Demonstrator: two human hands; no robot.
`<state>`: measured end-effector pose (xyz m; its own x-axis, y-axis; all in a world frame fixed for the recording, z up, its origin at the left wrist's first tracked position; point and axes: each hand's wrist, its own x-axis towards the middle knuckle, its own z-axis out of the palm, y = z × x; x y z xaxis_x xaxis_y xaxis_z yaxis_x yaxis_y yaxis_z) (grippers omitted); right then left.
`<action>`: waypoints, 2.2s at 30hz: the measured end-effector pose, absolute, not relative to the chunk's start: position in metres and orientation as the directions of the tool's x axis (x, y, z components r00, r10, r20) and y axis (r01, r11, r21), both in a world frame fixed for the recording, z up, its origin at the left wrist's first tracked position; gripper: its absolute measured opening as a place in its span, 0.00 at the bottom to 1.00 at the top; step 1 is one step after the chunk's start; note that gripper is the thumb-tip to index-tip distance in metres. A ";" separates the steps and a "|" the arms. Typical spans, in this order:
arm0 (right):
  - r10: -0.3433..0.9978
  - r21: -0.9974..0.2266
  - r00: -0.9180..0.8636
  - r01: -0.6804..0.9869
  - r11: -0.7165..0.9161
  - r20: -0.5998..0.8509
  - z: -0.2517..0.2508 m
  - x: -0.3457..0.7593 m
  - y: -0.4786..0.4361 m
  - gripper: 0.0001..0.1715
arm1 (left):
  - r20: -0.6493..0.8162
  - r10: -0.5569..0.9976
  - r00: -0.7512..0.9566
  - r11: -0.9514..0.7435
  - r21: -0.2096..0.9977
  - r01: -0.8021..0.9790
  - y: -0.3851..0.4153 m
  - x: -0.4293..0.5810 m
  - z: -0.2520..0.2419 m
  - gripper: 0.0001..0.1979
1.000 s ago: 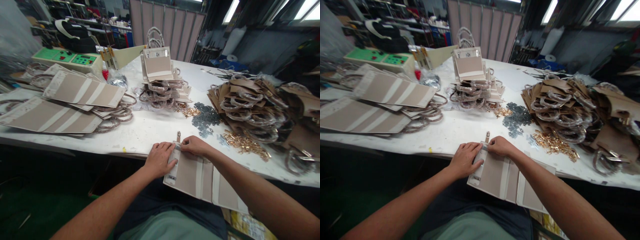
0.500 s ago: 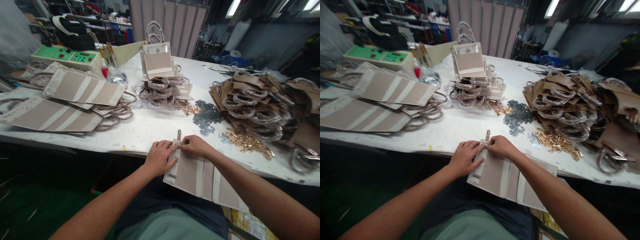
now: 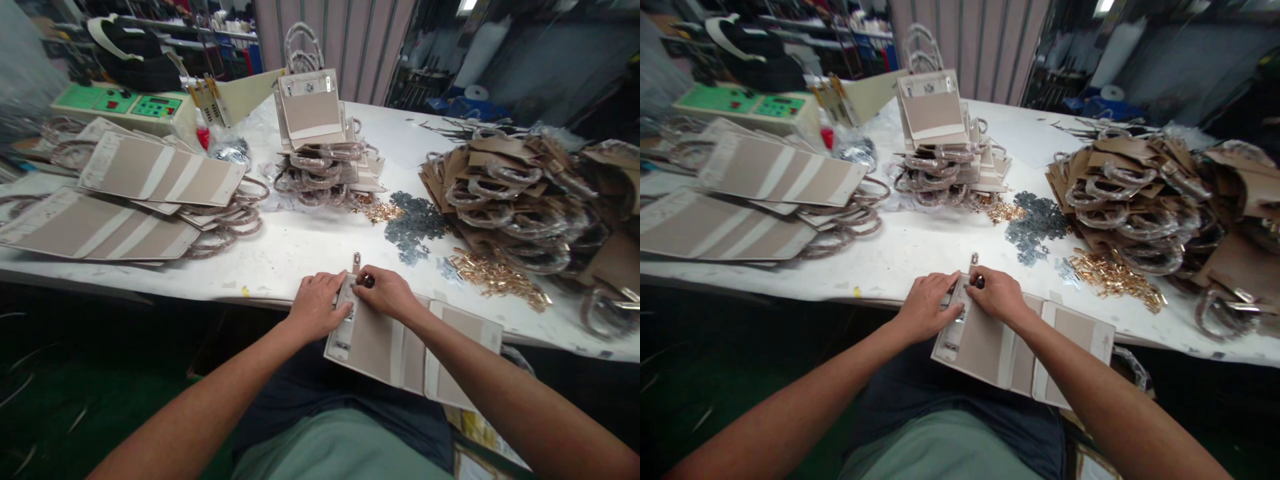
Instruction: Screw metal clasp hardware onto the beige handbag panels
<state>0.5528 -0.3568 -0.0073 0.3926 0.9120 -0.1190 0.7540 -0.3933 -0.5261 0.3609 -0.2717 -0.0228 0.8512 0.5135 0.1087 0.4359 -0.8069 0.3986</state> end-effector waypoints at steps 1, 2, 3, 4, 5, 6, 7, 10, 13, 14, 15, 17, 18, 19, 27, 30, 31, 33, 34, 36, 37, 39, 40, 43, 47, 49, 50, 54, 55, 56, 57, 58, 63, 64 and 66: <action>0.911 -0.528 0.392 0.751 -0.396 -0.126 -0.007 0.553 -0.356 0.04 | 0.087 0.539 0.838 -0.788 0.404 0.465 -0.269 0.364 -0.020 0.32; 0.913 -0.537 0.386 0.745 -0.395 -0.136 -0.006 0.553 -0.356 0.03 | 0.060 0.555 0.830 -0.775 0.401 0.489 -0.265 0.368 -0.016 0.28; 0.914 -0.550 0.379 0.736 -0.394 -0.146 -0.006 0.554 -0.355 0.03 | 0.018 0.562 0.827 -0.764 0.395 0.511 -0.261 0.372 -0.011 0.24; 0.913 -0.563 0.376 0.726 -0.395 -0.155 -0.005 0.554 -0.355 0.03 | -0.036 0.564 0.825 -0.752 0.391 0.531 -0.256 0.377 -0.006 0.20; 0.913 -0.574 0.374 0.717 -0.396 -0.163 -0.005 0.555 -0.355 0.03 | -0.095 0.561 0.822 -0.739 0.389 0.550 -0.252 0.382 -0.002 0.17; 0.912 -0.579 0.374 0.712 -0.398 -0.167 -0.004 0.556 -0.355 0.03 | -0.153 0.559 0.815 -0.723 0.391 0.569 -0.247 0.387 0.003 0.16; 0.912 -0.580 0.374 0.710 -0.399 -0.170 -0.004 0.556 -0.355 0.03 | -0.202 0.558 0.805 -0.706 0.394 0.588 -0.243 0.393 0.006 0.16; 0.914 -0.574 0.366 0.716 -0.398 -0.177 -0.003 0.558 -0.355 0.03 | -0.289 0.550 0.783 -0.678 0.392 0.621 -0.232 0.407 0.013 0.17; 0.916 -0.578 0.357 0.715 -0.394 -0.183 -0.005 0.560 -0.356 0.03 | -0.376 0.512 0.772 -0.656 0.410 0.634 -0.226 0.418 0.016 0.22; 0.917 -0.579 0.356 0.715 -0.392 -0.181 -0.006 0.561 -0.356 0.03 | -0.409 0.494 0.767 -0.642 0.424 0.639 -0.225 0.420 0.017 0.23; 0.917 -0.579 0.355 0.715 -0.391 -0.180 -0.008 0.562 -0.355 0.03 | -0.439 0.478 0.760 -0.625 0.438 0.646 -0.224 0.422 0.018 0.24; 0.919 -0.581 0.350 0.716 -0.388 -0.182 -0.009 0.564 -0.354 0.03 | -0.483 0.464 0.743 -0.588 0.459 0.666 -0.223 0.426 0.018 0.22; 0.920 -0.587 0.347 0.712 -0.385 -0.183 -0.009 0.566 -0.353 0.03 | -0.495 0.467 0.733 -0.570 0.465 0.677 -0.222 0.428 0.019 0.21; 0.924 -0.604 0.336 0.703 -0.376 -0.183 -0.007 0.568 -0.352 0.03 | -0.503 0.474 0.723 -0.552 0.470 0.689 -0.221 0.429 0.018 0.20; 0.829 -0.965 0.550 0.256 -0.053 0.100 0.039 0.585 -0.362 0.18 | -0.608 0.462 0.646 -0.360 0.537 0.763 -0.207 0.440 0.009 0.15; 0.723 -0.974 0.673 -0.016 0.227 0.157 0.037 0.579 -0.359 0.21 | -0.614 0.456 0.645 -0.318 0.564 0.762 -0.206 0.440 0.006 0.15; 0.697 -0.944 0.700 -0.102 0.313 0.155 0.033 0.576 -0.356 0.23 | -0.611 0.456 0.647 -0.308 0.574 0.759 -0.207 0.439 0.005 0.16; 0.661 -0.870 0.741 -0.239 0.431 0.124 0.024 0.571 -0.348 0.26 | -0.603 0.459 0.653 -0.293 0.591 0.752 -0.209 0.437 0.004 0.17; 0.646 -0.838 0.756 -0.283 0.467 0.105 0.020 0.569 -0.344 0.27 | -0.599 0.461 0.655 -0.287 0.598 0.749 -0.211 0.436 0.003 0.18; 0.617 -0.798 0.783 -0.322 0.509 0.078 0.015 0.566 -0.337 0.27 | -0.592 0.465 0.658 -0.272 0.611 0.743 -0.212 0.433 0.002 0.19; 0.608 -0.792 0.791 -0.323 0.518 0.075 0.013 0.565 -0.335 0.26 | -0.588 0.466 0.661 -0.267 0.619 0.739 -0.213 0.432 0.001 0.19; 0.598 -0.792 0.795 -0.302 0.531 0.097 0.010 0.561 -0.334 0.24 | -0.577 0.456 0.678 -0.272 0.635 0.723 -0.213 0.431 -0.001 0.19; 0.600 -0.795 0.791 -0.284 0.536 0.122 0.009 0.558 -0.334 0.24 | -0.573 0.445 0.688 -0.280 0.641 0.715 -0.212 0.430 -0.002 0.19; 0.638 -0.831 0.737 -0.199 0.519 0.223 0.009 0.546 -0.334 0.24 | -0.572 0.416 0.707 -0.300 0.648 0.700 -0.209 0.429 -0.007 0.18; 0.772 -0.949 0.554 0.138 0.284 0.311 0.015 0.528 -0.330 0.23 | -0.552 0.423 0.719 -0.320 0.651 0.688 -0.207 0.428 -0.012 0.18; 0.838 -0.951 0.476 0.273 0.147 0.267 0.017 0.524 -0.327 0.24 | -0.530 0.433 0.729 -0.333 0.657 0.676 -0.208 0.428 -0.014 0.18; 0.860 -0.955 0.458 0.280 0.098 0.223 0.018 0.523 -0.327 0.25 | -0.524 0.437 0.731 -0.334 0.660 0.673 -0.208 0.427 -0.014 0.18; 0.841 -0.991 0.530 0.127 0.046 0.107 0.020 0.530 -0.330 0.29 | -0.529 0.456 0.716 -0.323 0.652 0.687 -0.213 0.425 -0.009 0.18; 0.818 -0.992 0.561 0.093 0.089 0.126 0.022 0.532 -0.332 0.29 | -0.530 0.461 0.712 -0.321 0.648 0.691 -0.214 0.424 -0.007 0.18; 0.797 -0.986 0.582 0.062 0.154 0.160 0.024 0.532 -0.333 0.29 | -0.530 0.466 0.709 -0.320 0.646 0.693 -0.215 0.423 -0.005 0.18; 0.779 -0.973 0.593 0.030 0.229 0.202 0.026 0.532 -0.334 0.28 | -0.529 0.470 0.707 -0.320 0.644 0.695 -0.216 0.423 -0.003 0.18; 0.766 -0.953 0.595 0.002 0.302 0.244 0.027 0.531 -0.335 0.28 | -0.527 0.473 0.706 -0.321 0.643 0.695 -0.216 0.422 -0.002 0.18; 0.775 -0.957 0.577 0.040 0.287 0.257 0.018 0.521 -0.329 0.26 | -0.526 0.476 0.705 -0.325 0.640 0.697 -0.218 0.420 0.004 0.18; 0.785 -0.968 0.573 0.058 0.246 0.234 0.017 0.520 -0.327 0.26 | -0.530 0.474 0.703 -0.324 0.638 0.699 -0.217 0.420 0.004 0.19; 0.789 -0.969 0.570 0.065 0.237 0.231 0.019 0.522 -0.324 0.26 | -0.534 0.469 0.704 -0.324 0.637 0.699 -0.216 0.420 0.004 0.19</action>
